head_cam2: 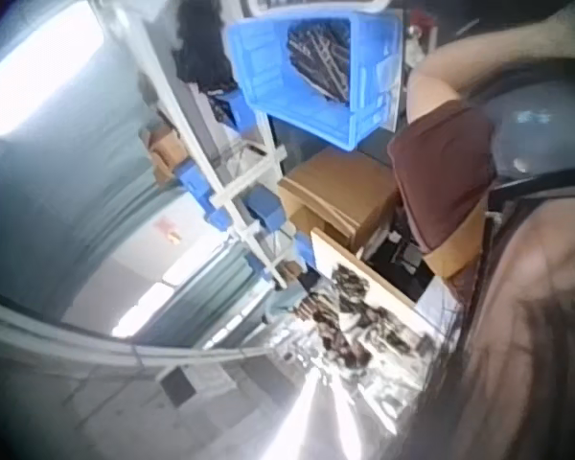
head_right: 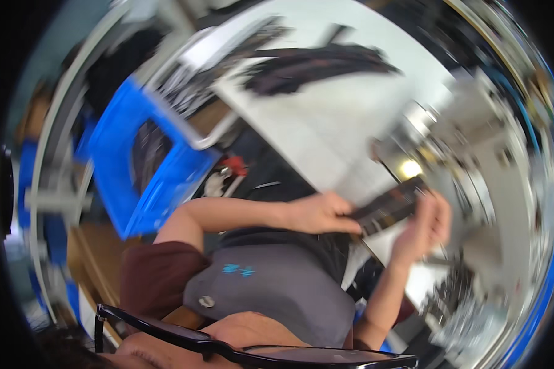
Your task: The person sews fabric strips onto zippers using a sewing machine, places finished pieces into a plastic bin, and retrieves more fabric strips from a container to sew onto zippers.
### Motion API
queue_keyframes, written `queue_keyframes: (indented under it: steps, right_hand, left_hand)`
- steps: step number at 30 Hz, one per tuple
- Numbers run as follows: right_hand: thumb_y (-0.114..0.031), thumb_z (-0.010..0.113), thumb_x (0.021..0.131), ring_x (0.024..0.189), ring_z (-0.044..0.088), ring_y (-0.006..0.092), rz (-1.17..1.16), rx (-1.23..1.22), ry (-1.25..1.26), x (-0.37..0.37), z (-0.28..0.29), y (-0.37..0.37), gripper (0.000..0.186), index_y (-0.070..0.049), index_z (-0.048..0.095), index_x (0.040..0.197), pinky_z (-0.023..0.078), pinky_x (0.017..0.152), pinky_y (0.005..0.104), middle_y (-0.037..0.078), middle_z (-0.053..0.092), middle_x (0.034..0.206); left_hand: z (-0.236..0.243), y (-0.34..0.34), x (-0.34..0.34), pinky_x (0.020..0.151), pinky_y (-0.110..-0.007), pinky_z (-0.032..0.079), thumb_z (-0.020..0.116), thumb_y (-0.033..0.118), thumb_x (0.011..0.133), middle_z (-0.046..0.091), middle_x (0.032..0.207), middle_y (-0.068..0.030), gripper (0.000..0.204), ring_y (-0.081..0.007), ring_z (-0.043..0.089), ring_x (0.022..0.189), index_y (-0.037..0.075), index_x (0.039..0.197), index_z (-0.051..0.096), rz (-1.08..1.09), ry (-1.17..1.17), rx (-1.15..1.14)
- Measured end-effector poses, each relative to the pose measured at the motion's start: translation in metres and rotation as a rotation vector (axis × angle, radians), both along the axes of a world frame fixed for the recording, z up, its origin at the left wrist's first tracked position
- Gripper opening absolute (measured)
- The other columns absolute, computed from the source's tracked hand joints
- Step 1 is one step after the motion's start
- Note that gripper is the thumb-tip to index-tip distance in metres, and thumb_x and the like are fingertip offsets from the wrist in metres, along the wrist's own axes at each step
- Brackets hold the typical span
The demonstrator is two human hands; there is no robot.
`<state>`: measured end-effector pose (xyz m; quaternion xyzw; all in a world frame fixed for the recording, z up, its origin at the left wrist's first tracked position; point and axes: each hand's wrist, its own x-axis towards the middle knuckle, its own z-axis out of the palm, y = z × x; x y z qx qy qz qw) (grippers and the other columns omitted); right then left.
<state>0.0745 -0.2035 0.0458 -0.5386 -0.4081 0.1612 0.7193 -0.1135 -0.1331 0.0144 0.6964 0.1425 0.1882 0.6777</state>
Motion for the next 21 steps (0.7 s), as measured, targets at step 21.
queue_keyframes:
  steps: [21]
  right_hand:
    - [-0.013,0.059,0.093,0.076,0.058,0.009,0.357,-0.434,-0.04,-0.037,-0.033,0.01,0.02,0.003,0.064,0.103,0.047,0.073,0.0215,0.006,0.065,0.087]
  left_hand:
    - [-0.122,0.057,-0.519,0.08,-0.034,0.05,0.069,0.03,0.082,0.067,0.1,-0.0157,0.045,-0.0251,0.065,0.094,-0.003,0.111,0.062,1.295,1.392,0.312]
